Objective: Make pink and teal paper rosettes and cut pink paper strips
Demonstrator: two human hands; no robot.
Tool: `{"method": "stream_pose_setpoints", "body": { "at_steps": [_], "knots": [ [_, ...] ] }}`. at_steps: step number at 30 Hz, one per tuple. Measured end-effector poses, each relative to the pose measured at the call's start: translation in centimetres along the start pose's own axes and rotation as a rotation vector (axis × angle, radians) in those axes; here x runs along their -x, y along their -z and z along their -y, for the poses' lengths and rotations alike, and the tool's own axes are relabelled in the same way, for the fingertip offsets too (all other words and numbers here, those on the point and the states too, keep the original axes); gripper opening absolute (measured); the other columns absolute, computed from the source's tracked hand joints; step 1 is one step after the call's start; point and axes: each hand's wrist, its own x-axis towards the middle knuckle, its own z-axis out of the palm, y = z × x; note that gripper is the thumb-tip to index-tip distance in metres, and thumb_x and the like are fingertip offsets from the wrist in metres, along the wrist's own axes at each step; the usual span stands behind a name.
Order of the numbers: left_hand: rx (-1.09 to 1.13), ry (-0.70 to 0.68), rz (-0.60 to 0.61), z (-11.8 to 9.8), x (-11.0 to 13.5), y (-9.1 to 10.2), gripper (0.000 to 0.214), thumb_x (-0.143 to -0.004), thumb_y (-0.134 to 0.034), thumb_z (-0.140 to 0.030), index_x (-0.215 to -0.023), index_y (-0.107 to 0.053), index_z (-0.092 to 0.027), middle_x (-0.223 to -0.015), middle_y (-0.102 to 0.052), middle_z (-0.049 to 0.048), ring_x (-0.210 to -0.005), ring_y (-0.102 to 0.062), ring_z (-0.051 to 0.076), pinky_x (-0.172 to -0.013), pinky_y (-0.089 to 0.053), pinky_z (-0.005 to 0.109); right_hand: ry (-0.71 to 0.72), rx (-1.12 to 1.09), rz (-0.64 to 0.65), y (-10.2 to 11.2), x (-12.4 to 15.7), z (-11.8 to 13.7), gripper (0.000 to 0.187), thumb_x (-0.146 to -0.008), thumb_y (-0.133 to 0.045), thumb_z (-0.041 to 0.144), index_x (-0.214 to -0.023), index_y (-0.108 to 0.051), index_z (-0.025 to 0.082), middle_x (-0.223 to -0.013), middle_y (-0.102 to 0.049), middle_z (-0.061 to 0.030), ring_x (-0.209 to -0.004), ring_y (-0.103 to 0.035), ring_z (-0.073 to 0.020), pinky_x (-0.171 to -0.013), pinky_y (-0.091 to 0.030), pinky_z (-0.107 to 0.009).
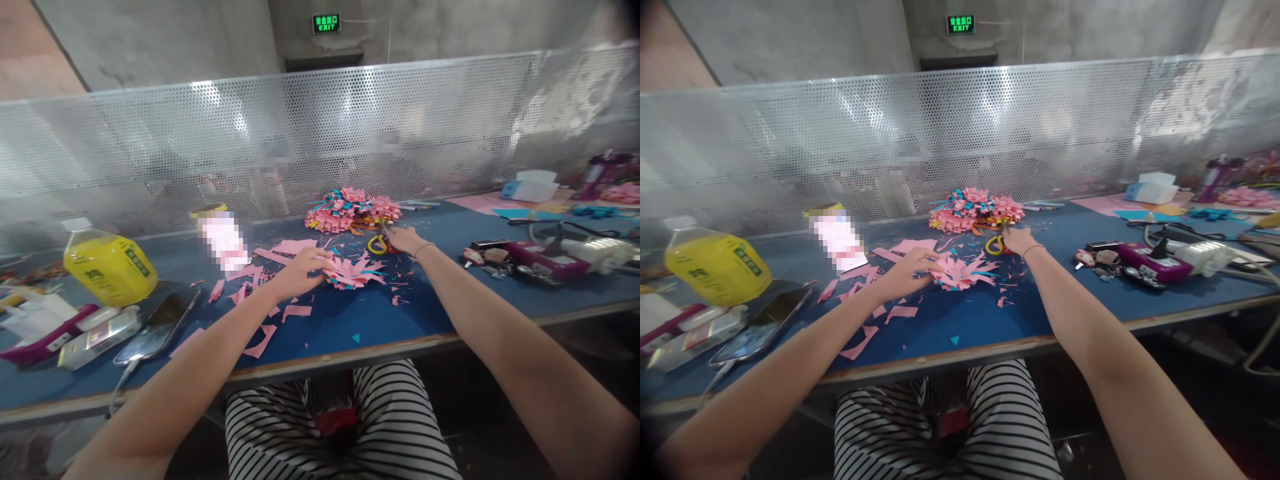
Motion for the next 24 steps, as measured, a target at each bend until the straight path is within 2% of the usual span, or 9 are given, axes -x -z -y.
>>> {"method": "stream_pose_setpoints", "body": {
  "at_steps": [3,7,9,11,13,15,19,21,24],
  "knots": [
    [0.058,0.006,-0.08,-0.4,-0.2,0.3,0.019,-0.08,-0.049,-0.019,-0.09,-0.065,-0.022,-0.102,-0.062,0.0073,-0.099,-0.053,0.018,-0.089,-0.042,0.038,0.016,-0.023,-0.046,0.5,0.4,0.7,0.03,-0.082,-0.04,0.029,-0.09,-0.065,0.015,-0.096,-0.063,-0.0162,-0.098,-0.051,-0.0297,-0.082,-0.036,-0.045],
    [0.118,0.126,-0.154,-0.7,-0.4,0.6,0.017,-0.078,-0.051,-0.023,-0.087,-0.064,-0.02,-0.094,-0.066,0.0061,-0.092,-0.058,0.017,-0.086,-0.044,0.035,0.097,-0.303,-0.058,1.1,0.9,2.6,0.038,-0.083,-0.039,0.039,-0.084,-0.069,0.016,-0.073,-0.064,-0.0078,-0.071,-0.058,-0.0192,-0.066,-0.042,-0.03],
    [0.153,0.242,-0.228,-0.7,-0.5,0.7,0.015,-0.075,-0.053,-0.024,-0.085,-0.064,-0.018,-0.092,-0.066,0.0064,-0.09,-0.058,0.018,-0.083,-0.045,0.034,0.148,-0.446,-0.056,1.1,1.1,3.5,0.031,-0.076,-0.05,0.041,-0.076,-0.069,0.016,-0.066,-0.063,-0.0044,-0.062,-0.056,-0.0162,-0.06,-0.042,-0.027],
    [0.219,0.36,-0.321,-0.6,-0.6,0.7,0.014,-0.073,-0.055,-0.026,-0.081,-0.063,-0.017,-0.084,-0.065,0.0058,-0.081,-0.059,0.017,-0.076,-0.047,0.031,0.197,-0.575,-0.079,1.0,1.4,4.1,0.018,-0.066,-0.06,0.032,-0.068,-0.067,0.016,-0.065,-0.063,-0.0031,-0.062,-0.057,-0.0155,-0.06,-0.043,-0.026],
    [0.319,0.44,-0.405,-0.4,-0.7,0.8,0.014,-0.073,-0.055,-0.028,-0.075,-0.061,-0.016,-0.073,-0.062,0.003,-0.069,-0.058,0.015,-0.067,-0.047,0.028,0.211,-0.651,-0.116,1.0,1.7,4.6,0.007,-0.061,-0.062,0.022,-0.062,-0.063,0.016,-0.066,-0.064,-0.003,-0.065,-0.058,-0.0156,-0.065,-0.045,-0.027],
    [0.466,0.495,-0.496,-0.3,-0.8,1.1,0.018,-0.074,-0.056,-0.034,-0.071,-0.058,-0.017,-0.062,-0.056,-0.0005,-0.059,-0.054,0.012,-0.062,-0.047,0.026,0.219,-0.759,-0.134,1.1,2.0,4.9,0.005,-0.062,-0.06,0.021,-0.064,-0.062,0.016,-0.07,-0.065,-0.0036,-0.07,-0.06,-0.016,-0.07,-0.046,-0.029],
    [0.864,0.626,-0.639,-0.2,-0.9,1.6,0.024,-0.068,-0.063,-0.04,-0.074,-0.057,-0.018,-0.061,-0.052,-0.0037,-0.055,-0.051,0.009,-0.059,-0.047,0.025,0.249,-1.142,0.011,1.1,2.9,6.1,0.031,-0.076,-0.051,0.038,-0.099,-0.058,0.02,-0.098,-0.064,-0.0059,-0.088,-0.06,-0.0157,-0.076,-0.048,-0.03],
    [1.015,0.678,-0.642,-0.1,-0.9,1.7,0.026,-0.064,-0.068,-0.039,-0.074,-0.056,-0.018,-0.062,-0.052,-0.004,-0.056,-0.051,0.008,-0.057,-0.047,0.023,0.25,-1.284,0.128,0.8,3.4,6.7,0.037,-0.079,-0.045,0.044,-0.109,-0.053,0.022,-0.109,-0.06,-0.0059,-0.093,-0.058,-0.0147,-0.079,-0.047,-0.03],
    [1.152,0.745,-0.586,0.0,-0.8,1.6,0.026,-0.061,-0.07,-0.036,-0.07,-0.055,-0.017,-0.059,-0.051,-0.0042,-0.053,-0.05,0.007,-0.053,-0.045,0.021,0.277,-1.317,0.239,0.2,3.9,7.4,0.039,-0.077,-0.051,0.045,-0.111,-0.051,0.025,-0.115,-0.056,-0.0046,-0.102,-0.054,-0.0147,-0.086,-0.044,-0.031]
  ]
}}
